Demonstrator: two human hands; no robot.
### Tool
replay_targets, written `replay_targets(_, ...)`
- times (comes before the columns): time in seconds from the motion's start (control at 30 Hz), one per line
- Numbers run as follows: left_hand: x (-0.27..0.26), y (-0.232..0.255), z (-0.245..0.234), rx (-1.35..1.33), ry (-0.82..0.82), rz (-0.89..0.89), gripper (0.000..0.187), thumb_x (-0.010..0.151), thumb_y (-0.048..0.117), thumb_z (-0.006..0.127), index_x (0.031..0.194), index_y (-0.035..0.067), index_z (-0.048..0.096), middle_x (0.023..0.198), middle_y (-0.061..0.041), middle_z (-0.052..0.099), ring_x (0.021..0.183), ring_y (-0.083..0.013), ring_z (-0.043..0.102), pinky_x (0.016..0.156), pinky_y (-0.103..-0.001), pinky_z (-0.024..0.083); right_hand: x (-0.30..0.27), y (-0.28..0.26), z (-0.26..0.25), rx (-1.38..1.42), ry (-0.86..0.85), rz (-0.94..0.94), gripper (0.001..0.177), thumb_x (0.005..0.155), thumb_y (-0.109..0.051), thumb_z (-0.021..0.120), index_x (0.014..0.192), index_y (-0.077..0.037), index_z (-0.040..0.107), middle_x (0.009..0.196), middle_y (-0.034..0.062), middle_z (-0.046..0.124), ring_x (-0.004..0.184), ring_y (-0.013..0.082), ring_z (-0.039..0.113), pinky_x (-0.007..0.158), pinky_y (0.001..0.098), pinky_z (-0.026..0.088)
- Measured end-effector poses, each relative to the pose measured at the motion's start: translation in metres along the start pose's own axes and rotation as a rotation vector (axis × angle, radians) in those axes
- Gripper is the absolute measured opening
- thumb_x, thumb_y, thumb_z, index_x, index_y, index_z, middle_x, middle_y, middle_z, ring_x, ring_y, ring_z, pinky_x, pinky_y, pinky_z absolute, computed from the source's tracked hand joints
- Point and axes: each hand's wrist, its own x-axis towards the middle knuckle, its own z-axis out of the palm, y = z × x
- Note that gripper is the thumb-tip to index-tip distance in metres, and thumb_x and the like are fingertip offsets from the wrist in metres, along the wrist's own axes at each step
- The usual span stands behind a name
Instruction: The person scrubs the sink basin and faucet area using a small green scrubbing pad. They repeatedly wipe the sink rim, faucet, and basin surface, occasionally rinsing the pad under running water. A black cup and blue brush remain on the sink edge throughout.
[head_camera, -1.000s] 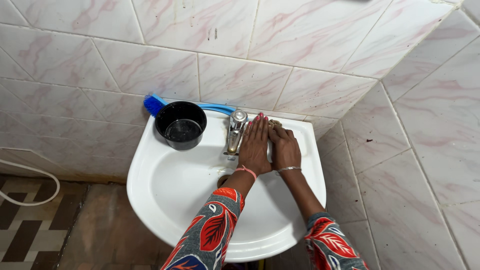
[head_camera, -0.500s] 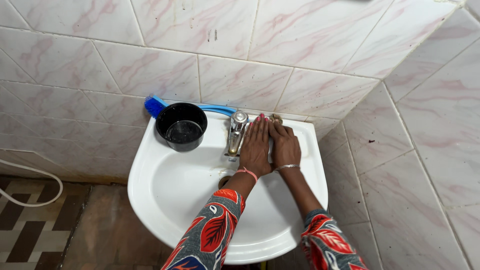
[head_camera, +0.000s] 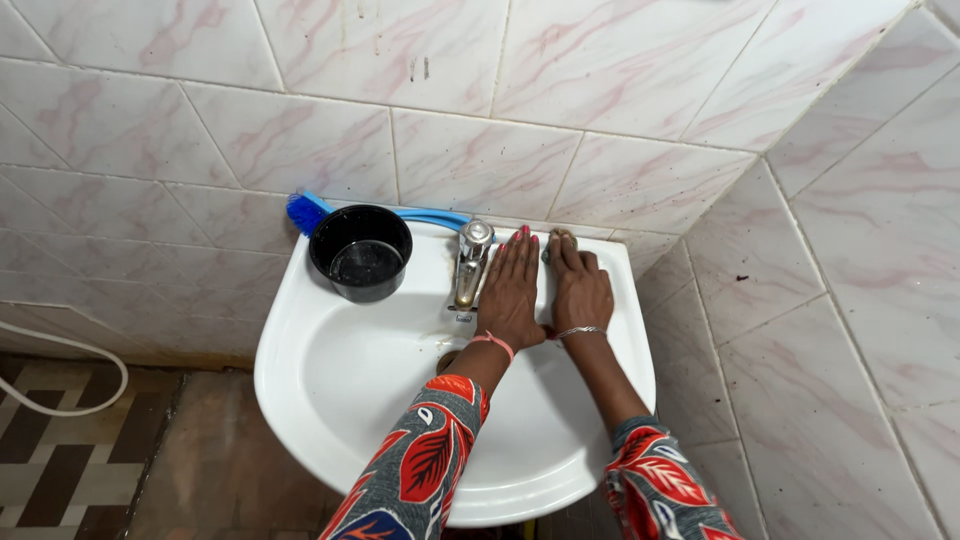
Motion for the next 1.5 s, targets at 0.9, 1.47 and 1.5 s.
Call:
replay_targets(0.9, 0.001, -0.002, 0.004, -0.023, 0.021, 0.006, 0.149, 0.06, 0.062, 0.089, 0.161, -0.002, 0.0, 0.171, -0.018, 0.0, 0.159, -0.0251, 0.0, 0.128, -0.036, 0.0, 0.002, 0.001, -0.01, 0.096, -0.167, 0.385, 0.043, 0.081, 0.004, 0.068, 0.121, -0.01, 0.072, 0.121, 0.0047, 0.068, 0.116, 0.0303, 0.055, 0.087, 0.0405, 0.055)
replay_targets(1.47, -0.001, -0.006, -0.001, -0.093, 0.003, 0.019, 0.154, 0.056, 0.062, 0.091, 0.161, -0.001, -0.003, 0.171, -0.017, -0.002, 0.159, -0.0253, 0.0, 0.129, -0.036, 0.001, -0.009, 0.0, -0.006, -0.064, -0.124, 0.237, 0.049, 0.077, 0.005, 0.065, 0.123, -0.011, 0.071, 0.13, 0.0005, 0.066, 0.108, 0.0314, 0.057, 0.084, 0.0378, 0.053)
replay_targets(1.5, -0.001, -0.005, -0.001, -0.092, -0.01, 0.021, 0.155, 0.056, 0.062, 0.091, 0.161, -0.001, -0.003, 0.172, -0.017, -0.002, 0.159, -0.0254, 0.0, 0.129, -0.036, 0.001, -0.01, -0.002, -0.008, -0.019, -0.127, 0.197, 0.05, 0.078, 0.005, 0.064, 0.124, -0.012, 0.071, 0.13, 0.0003, 0.066, 0.105, 0.033, 0.057, 0.083, 0.0385, 0.053)
